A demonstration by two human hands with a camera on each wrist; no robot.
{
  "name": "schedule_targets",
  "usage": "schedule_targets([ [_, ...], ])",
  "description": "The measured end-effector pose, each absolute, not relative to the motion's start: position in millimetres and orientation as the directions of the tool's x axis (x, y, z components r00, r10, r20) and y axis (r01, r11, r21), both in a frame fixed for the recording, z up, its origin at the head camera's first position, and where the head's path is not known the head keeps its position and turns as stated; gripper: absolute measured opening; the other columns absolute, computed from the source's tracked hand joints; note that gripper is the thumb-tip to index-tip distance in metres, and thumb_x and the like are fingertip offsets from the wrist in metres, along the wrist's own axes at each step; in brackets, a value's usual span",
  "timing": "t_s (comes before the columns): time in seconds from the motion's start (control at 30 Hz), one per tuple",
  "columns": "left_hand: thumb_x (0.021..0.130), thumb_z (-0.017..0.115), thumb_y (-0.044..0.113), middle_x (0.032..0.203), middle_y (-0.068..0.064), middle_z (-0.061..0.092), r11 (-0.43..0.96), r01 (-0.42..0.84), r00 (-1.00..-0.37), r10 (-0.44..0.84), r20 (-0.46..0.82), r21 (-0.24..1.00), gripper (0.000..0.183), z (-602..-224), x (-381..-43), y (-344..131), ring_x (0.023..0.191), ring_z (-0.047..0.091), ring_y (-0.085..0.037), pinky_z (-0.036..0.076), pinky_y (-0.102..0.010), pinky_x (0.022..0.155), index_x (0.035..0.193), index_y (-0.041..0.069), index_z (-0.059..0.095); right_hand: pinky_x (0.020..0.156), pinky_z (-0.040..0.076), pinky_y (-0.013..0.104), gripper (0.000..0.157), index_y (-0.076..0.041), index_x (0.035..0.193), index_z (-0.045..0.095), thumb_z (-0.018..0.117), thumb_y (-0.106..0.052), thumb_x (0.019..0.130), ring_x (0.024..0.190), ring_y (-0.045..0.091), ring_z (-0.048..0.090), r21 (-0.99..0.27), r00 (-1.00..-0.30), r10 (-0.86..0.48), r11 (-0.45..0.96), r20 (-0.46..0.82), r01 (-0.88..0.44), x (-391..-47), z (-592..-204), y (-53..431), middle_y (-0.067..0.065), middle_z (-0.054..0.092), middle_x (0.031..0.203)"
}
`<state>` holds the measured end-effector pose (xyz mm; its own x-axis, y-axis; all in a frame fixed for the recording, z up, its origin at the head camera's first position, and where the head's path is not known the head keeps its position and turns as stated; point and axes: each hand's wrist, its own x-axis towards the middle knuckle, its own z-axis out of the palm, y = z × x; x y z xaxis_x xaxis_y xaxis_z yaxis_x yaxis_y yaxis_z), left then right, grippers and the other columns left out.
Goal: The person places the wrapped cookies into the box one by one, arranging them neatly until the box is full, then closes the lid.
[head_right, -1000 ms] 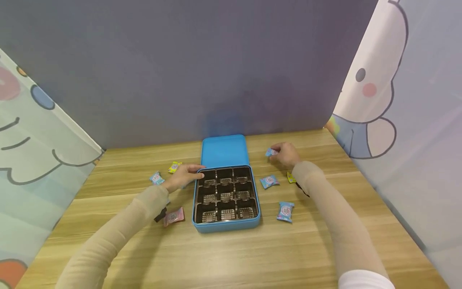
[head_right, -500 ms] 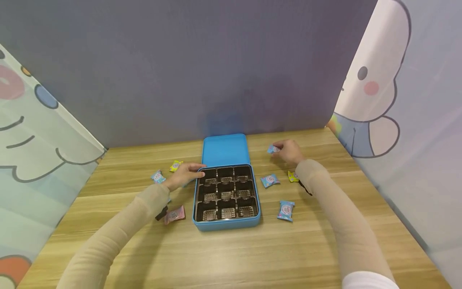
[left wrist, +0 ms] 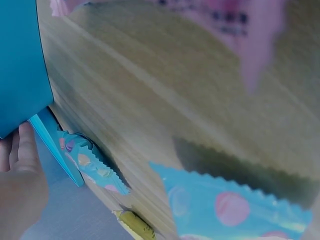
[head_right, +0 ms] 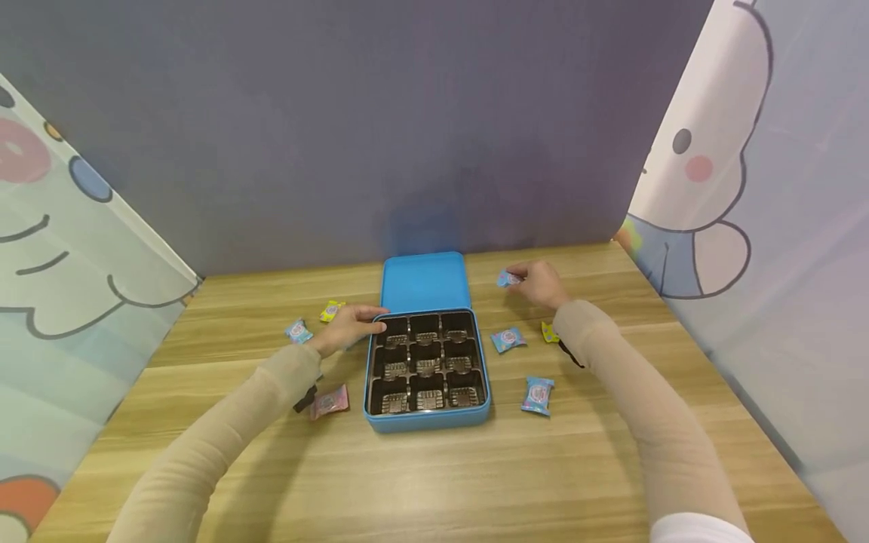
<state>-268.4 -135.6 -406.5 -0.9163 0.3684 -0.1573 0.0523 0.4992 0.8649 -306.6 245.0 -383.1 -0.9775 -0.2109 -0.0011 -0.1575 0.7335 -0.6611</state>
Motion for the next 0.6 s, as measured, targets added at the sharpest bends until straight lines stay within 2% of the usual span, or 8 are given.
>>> schedule_targets([
  [0.23, 0.087, 0.064, 0.025, 0.139, -0.009, 0.045, 0.517, 0.065, -0.92, 0.362, -0.149, 0.853, 0.043, -414.4, -275.3, -137.6, 0.129, 0.04, -0.028, 0.04, -0.042, 0.103, 0.128, 0.013, 0.055, 0.093, 0.046, 0.047, 0.05, -0.003, 0.13, 0.052, 0.068, -0.016, 0.083, 0.115, 0.036, 0.051, -0.694, -0.979, -0.203, 0.702, 0.019, -0.16, -304.2, -381.9, 239.6, 0.02, 0.051, 0.131],
  [0.6, 0.088, 0.063, 0.023, 0.14, -0.011, 0.044, 0.509, 0.074, -0.914, 0.378, -0.146, 0.858, 0.046, -414.1, -272.2, -135.5, 0.13, 0.038, -0.03, 0.04, -0.043, 0.103, 0.13, 0.009, 0.053, 0.092, 0.047, 0.046, 0.047, -0.001, 0.126, 0.054, 0.068, -0.012, 0.083, 0.113, 0.035, 0.053, -0.702, -0.971, -0.236, 0.687, 0.026, -0.186, -298.9, -382.0, 230.8, 0.02, 0.052, 0.129],
])
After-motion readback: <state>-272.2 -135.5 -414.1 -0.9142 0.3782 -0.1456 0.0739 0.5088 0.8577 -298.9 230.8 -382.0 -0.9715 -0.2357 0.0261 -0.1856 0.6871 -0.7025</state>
